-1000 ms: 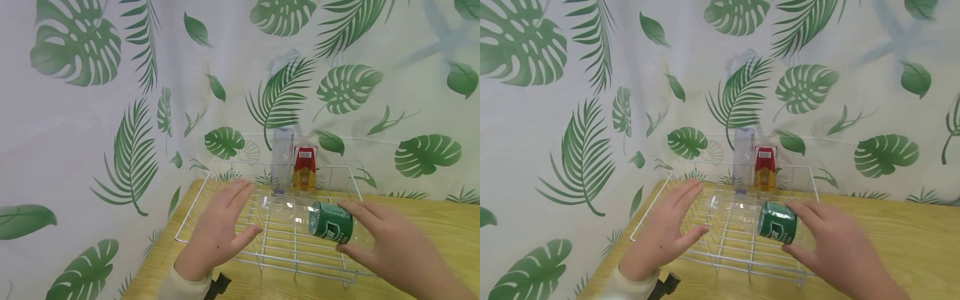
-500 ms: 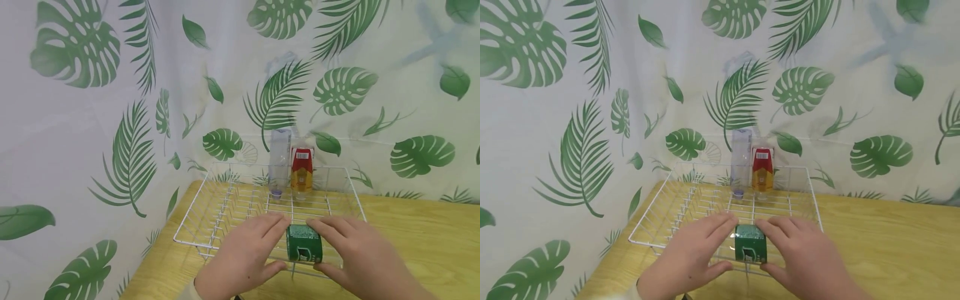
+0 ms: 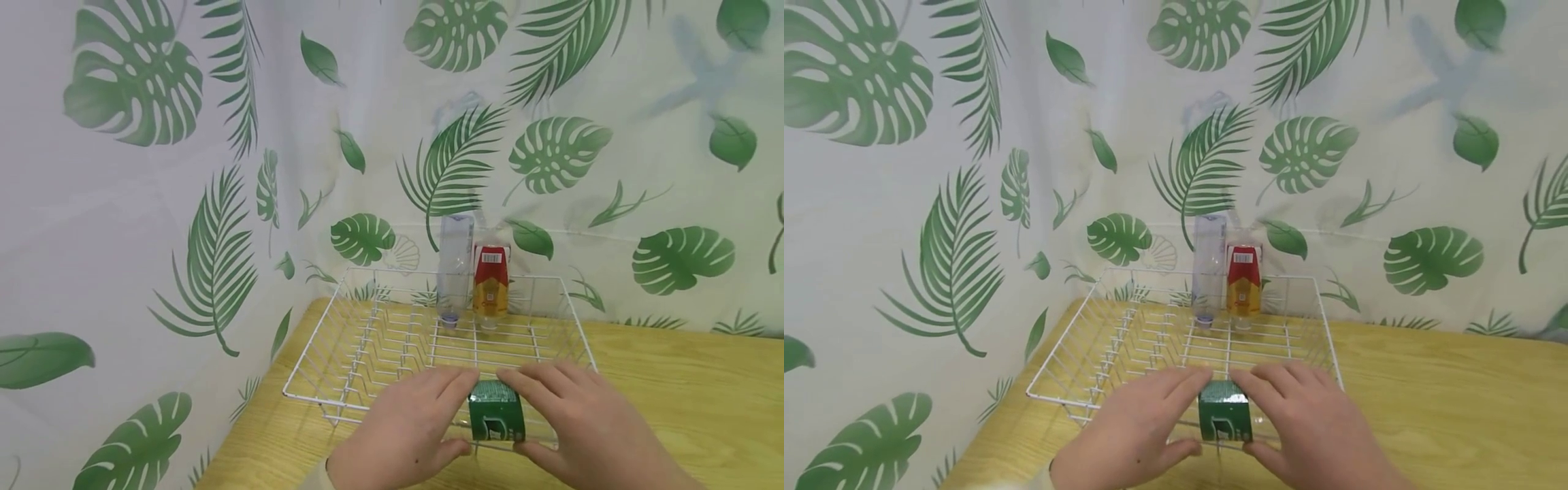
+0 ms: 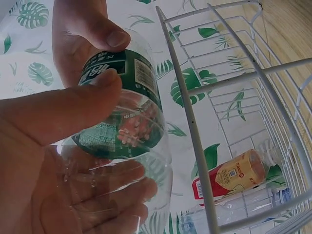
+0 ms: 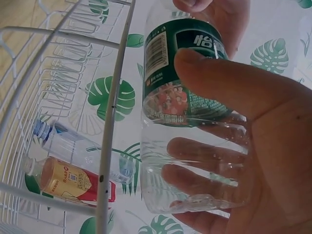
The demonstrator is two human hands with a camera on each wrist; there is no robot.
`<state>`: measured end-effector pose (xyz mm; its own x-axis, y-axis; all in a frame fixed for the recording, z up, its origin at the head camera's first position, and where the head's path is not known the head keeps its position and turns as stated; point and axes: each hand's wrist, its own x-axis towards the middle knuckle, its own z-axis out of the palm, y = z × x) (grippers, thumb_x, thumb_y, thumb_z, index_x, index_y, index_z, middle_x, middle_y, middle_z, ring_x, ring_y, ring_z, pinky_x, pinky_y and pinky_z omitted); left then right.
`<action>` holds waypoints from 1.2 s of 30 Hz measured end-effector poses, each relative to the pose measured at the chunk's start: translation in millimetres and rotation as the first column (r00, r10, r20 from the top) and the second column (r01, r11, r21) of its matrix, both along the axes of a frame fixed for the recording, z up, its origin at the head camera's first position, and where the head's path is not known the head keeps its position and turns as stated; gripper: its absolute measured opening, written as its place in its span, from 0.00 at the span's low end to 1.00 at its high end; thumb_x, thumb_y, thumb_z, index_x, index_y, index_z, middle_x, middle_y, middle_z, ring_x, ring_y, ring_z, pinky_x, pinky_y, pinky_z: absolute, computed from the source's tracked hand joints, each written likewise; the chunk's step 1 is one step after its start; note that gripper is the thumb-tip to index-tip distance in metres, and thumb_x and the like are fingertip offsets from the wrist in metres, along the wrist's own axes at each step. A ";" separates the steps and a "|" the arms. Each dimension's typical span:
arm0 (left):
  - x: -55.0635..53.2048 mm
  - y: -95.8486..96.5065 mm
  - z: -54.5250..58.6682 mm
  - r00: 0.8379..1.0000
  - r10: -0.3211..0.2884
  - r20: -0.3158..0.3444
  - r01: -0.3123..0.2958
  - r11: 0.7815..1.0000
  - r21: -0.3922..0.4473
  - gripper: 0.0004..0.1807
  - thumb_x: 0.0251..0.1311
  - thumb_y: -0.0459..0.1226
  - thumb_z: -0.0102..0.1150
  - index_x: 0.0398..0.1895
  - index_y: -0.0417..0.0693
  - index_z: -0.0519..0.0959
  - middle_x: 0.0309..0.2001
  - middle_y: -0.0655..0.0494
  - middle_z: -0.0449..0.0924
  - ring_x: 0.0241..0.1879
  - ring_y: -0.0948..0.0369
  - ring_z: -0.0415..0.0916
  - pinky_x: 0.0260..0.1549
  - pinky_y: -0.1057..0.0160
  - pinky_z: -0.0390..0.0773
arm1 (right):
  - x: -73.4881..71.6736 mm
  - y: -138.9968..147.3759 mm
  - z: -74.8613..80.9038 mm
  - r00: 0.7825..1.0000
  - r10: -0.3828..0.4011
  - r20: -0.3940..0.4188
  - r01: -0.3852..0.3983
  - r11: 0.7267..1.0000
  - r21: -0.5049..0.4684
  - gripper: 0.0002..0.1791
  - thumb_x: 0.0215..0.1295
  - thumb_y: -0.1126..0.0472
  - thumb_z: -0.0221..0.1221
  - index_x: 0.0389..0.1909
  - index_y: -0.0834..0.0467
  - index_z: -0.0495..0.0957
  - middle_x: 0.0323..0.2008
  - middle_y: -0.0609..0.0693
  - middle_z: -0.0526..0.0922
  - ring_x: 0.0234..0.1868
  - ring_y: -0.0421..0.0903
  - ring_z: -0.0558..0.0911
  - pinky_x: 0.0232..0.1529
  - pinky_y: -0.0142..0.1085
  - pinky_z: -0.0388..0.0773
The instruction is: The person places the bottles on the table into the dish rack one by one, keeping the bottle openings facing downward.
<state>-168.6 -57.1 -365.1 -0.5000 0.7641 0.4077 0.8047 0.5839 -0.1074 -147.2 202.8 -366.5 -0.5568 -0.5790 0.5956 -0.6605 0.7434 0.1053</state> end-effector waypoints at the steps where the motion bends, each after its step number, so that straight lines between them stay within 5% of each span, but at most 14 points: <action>1: 0.4 0.1 0.0 1.000 0.005 0.010 -0.005 1.000 -0.010 0.45 0.56 0.55 0.73 0.73 0.48 0.65 0.65 0.59 0.73 0.62 0.63 0.72 0.59 0.65 0.75 | -0.1 0.2 -0.8 1.000 0.001 0.002 -0.001 1.000 0.002 0.47 0.39 0.41 0.78 0.64 0.52 0.78 0.51 0.42 0.80 0.51 0.49 0.80 0.46 0.51 0.81; 12: 0.4 0.9 0.8 0.976 0.056 0.211 -0.041 0.996 -0.074 0.42 0.58 0.55 0.72 0.71 0.51 0.64 0.62 0.62 0.74 0.58 0.67 0.73 0.52 0.67 0.78 | 2.8 3.5 -0.7 0.999 0.010 0.053 -0.009 1.000 -0.023 0.41 0.50 0.31 0.72 0.63 0.46 0.78 0.54 0.38 0.79 0.52 0.45 0.78 0.47 0.49 0.80; 16: -6.8 -3.3 0.4 0.959 0.014 0.283 -0.024 0.999 0.029 0.41 0.60 0.54 0.70 0.72 0.52 0.64 0.62 0.62 0.74 0.56 0.68 0.74 0.49 0.67 0.79 | 10.4 12.0 11.9 0.993 -0.014 0.115 0.033 0.986 -0.166 0.42 0.50 0.40 0.76 0.68 0.43 0.74 0.59 0.40 0.77 0.54 0.46 0.78 0.46 0.42 0.80; 20: -15.8 -5.9 -1.4 0.924 -0.089 0.372 0.012 0.979 0.202 0.41 0.62 0.52 0.69 0.74 0.54 0.62 0.62 0.62 0.73 0.56 0.69 0.73 0.52 0.66 0.78 | 16.5 24.3 22.0 0.977 -0.026 0.211 0.097 0.937 -0.336 0.48 0.50 0.53 0.78 0.73 0.43 0.68 0.64 0.43 0.74 0.60 0.41 0.74 0.52 0.28 0.74; 23: -18.7 -5.6 -4.1 0.861 -0.209 0.464 0.042 0.938 0.345 0.40 0.64 0.49 0.68 0.75 0.58 0.59 0.62 0.64 0.72 0.57 0.69 0.73 0.55 0.65 0.76 | 16.9 30.6 26.2 0.962 0.030 0.271 0.098 0.889 -0.447 0.50 0.53 0.62 0.76 0.76 0.45 0.63 0.66 0.43 0.73 0.62 0.33 0.69 0.56 0.17 0.62; 25: -18.6 -4.4 -5.9 0.792 -0.298 0.533 0.045 0.899 0.435 0.39 0.66 0.46 0.67 0.76 0.60 0.58 0.63 0.64 0.71 0.59 0.67 0.73 0.58 0.63 0.75 | 16.7 31.8 28.2 0.947 0.113 0.302 0.062 0.855 -0.514 0.50 0.57 0.68 0.72 0.78 0.47 0.59 0.68 0.43 0.71 0.63 0.30 0.69 0.57 0.15 0.59; 27: -17.5 -2.6 -8.1 0.702 -0.399 0.590 0.039 0.849 0.527 0.37 0.69 0.45 0.63 0.76 0.62 0.55 0.64 0.64 0.70 0.62 0.65 0.71 0.62 0.60 0.72 | 16.0 31.6 28.1 0.916 0.242 0.319 -0.005 0.804 -0.595 0.49 0.61 0.74 0.66 0.80 0.51 0.55 0.70 0.48 0.70 0.64 0.33 0.70 0.58 0.17 0.62; 29: -17.3 0.9 -10.4 0.600 -0.513 0.613 0.048 0.789 0.613 0.35 0.73 0.47 0.58 0.76 0.62 0.53 0.67 0.61 0.69 0.66 0.62 0.70 0.65 0.57 0.69 | 14.1 30.9 26.4 0.858 0.403 0.318 -0.084 0.722 -0.687 0.46 0.64 0.77 0.59 0.80 0.56 0.51 0.72 0.53 0.67 0.67 0.37 0.70 0.61 0.20 0.64; 33: -17.3 8.0 -17.9 0.424 -0.681 0.597 0.102 0.691 0.715 0.34 0.76 0.53 0.48 0.77 0.58 0.47 0.72 0.54 0.63 0.71 0.59 0.63 0.69 0.56 0.63 | 6.1 29.9 19.4 0.682 0.694 0.232 -0.215 0.493 -0.843 0.37 0.74 0.76 0.48 0.79 0.66 0.45 0.75 0.60 0.61 0.71 0.45 0.68 0.66 0.27 0.64; 34: -17.6 9.7 -19.6 0.389 -0.706 0.592 0.118 0.675 0.728 0.35 0.76 0.54 0.47 0.77 0.58 0.46 0.73 0.53 0.62 0.72 0.58 0.61 0.70 0.56 0.62 | 4.8 29.4 17.8 0.653 0.725 0.220 -0.212 0.454 -0.865 0.36 0.76 0.74 0.47 0.80 0.66 0.44 0.75 0.60 0.60 0.72 0.46 0.67 0.67 0.28 0.64; 36: -17.2 11.4 -22.0 0.361 -0.724 0.588 0.142 0.665 0.733 0.36 0.76 0.54 0.46 0.77 0.57 0.44 0.74 0.52 0.60 0.74 0.57 0.58 0.71 0.55 0.60 | 1.7 28.0 14.2 0.596 0.783 0.176 -0.232 0.378 -0.896 0.34 0.79 0.70 0.46 0.79 0.68 0.43 0.76 0.62 0.58 0.73 0.48 0.65 0.68 0.30 0.64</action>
<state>-185.8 -45.6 -387.1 -0.4480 0.7966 0.4059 0.4718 -0.1750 0.8642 -145.5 230.8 -352.3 -0.6554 -0.3616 0.6632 -0.6470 -0.1843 -0.7399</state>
